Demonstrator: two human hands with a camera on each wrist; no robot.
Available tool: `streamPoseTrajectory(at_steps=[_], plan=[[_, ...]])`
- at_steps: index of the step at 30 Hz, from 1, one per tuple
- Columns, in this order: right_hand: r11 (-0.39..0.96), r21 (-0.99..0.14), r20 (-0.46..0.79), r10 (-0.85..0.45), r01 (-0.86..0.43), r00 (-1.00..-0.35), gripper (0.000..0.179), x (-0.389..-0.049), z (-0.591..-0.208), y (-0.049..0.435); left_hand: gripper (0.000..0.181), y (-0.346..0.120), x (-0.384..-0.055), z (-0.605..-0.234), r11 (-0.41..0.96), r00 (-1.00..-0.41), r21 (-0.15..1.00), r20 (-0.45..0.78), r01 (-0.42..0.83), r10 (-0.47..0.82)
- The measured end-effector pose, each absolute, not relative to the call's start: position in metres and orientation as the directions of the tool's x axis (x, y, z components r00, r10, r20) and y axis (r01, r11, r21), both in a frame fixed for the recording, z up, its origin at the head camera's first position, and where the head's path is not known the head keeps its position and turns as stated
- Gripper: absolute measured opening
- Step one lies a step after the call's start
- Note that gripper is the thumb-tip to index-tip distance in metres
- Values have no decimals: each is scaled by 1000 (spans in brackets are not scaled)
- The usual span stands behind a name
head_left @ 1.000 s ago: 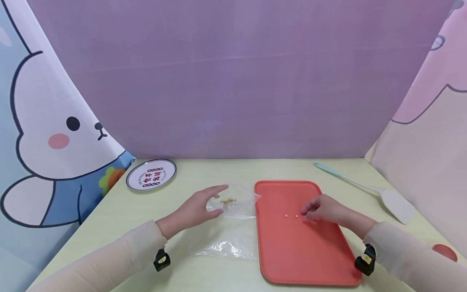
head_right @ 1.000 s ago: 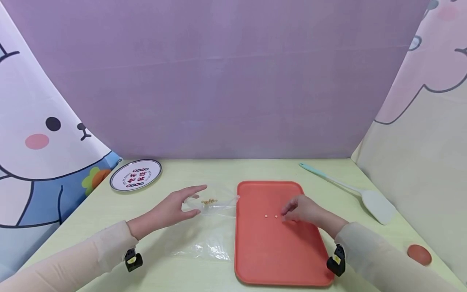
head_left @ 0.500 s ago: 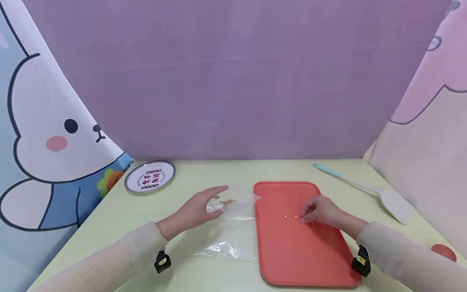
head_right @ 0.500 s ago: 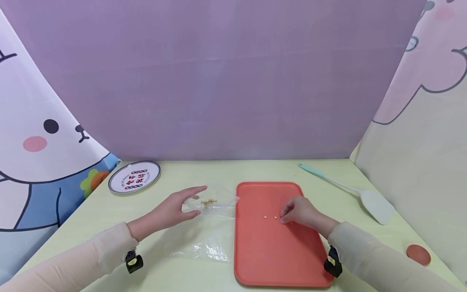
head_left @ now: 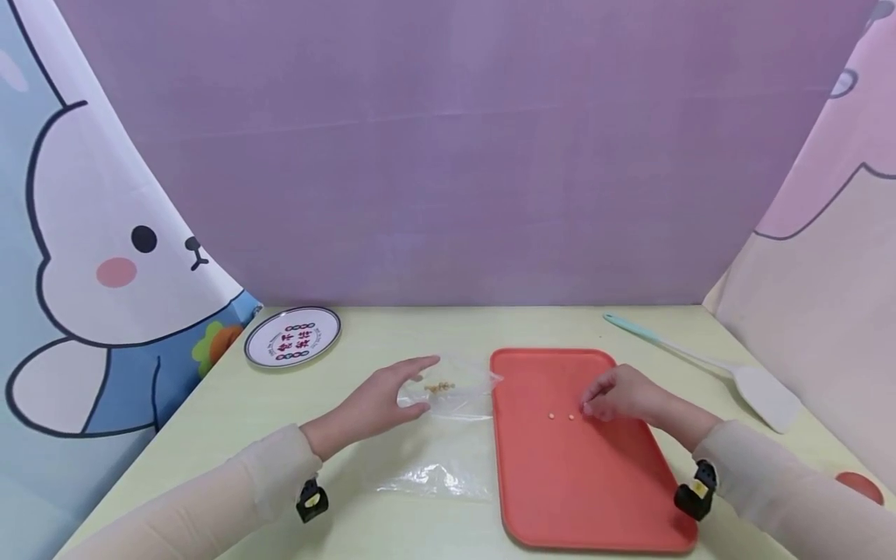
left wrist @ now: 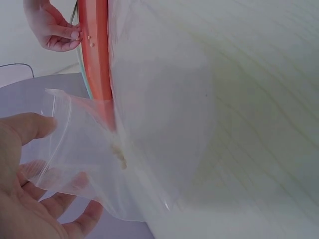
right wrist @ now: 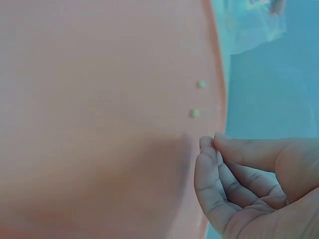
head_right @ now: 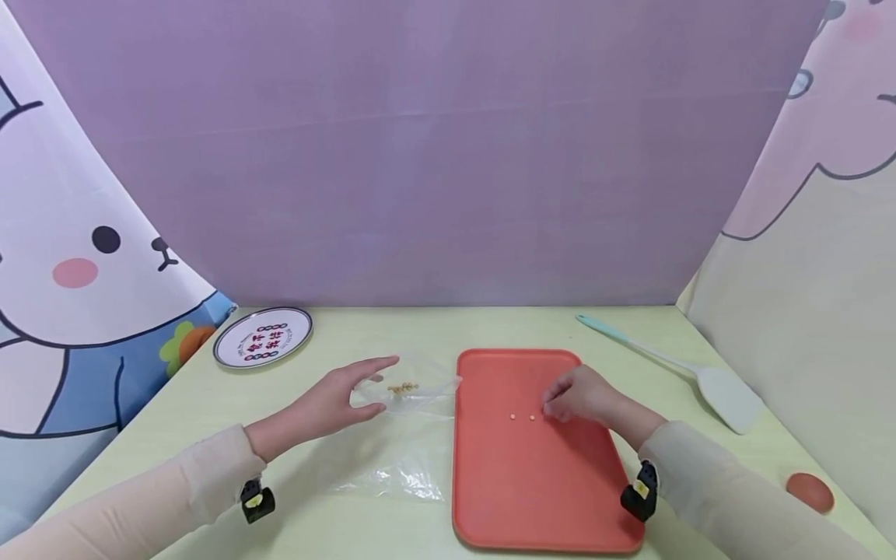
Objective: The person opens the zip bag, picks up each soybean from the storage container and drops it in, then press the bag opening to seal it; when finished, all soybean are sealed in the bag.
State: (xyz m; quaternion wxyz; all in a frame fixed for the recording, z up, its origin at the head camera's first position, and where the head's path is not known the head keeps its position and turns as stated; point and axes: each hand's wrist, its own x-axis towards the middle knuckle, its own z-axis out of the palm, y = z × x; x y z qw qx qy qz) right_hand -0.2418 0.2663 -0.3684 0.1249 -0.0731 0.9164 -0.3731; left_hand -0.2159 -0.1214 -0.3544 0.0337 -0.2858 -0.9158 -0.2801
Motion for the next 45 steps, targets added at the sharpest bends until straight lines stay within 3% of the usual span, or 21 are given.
streamPoseTrajectory(at_steps=[10,35,45], plan=[[587,-801,-100,-321,-115,-942,27,-250,-338,252,69,-121,-216,-353,689,-835,480,223,543,502],[460,-869,-29,-416,-183,-909,18,-264,-311,149,68,-116,-219,-348,680,-832,490,219,546,510],[493,-848,-40,-425,-194,-904,13,-264,-314,137,69,-115,-219,-346,678,-831,490,229,548,506]])
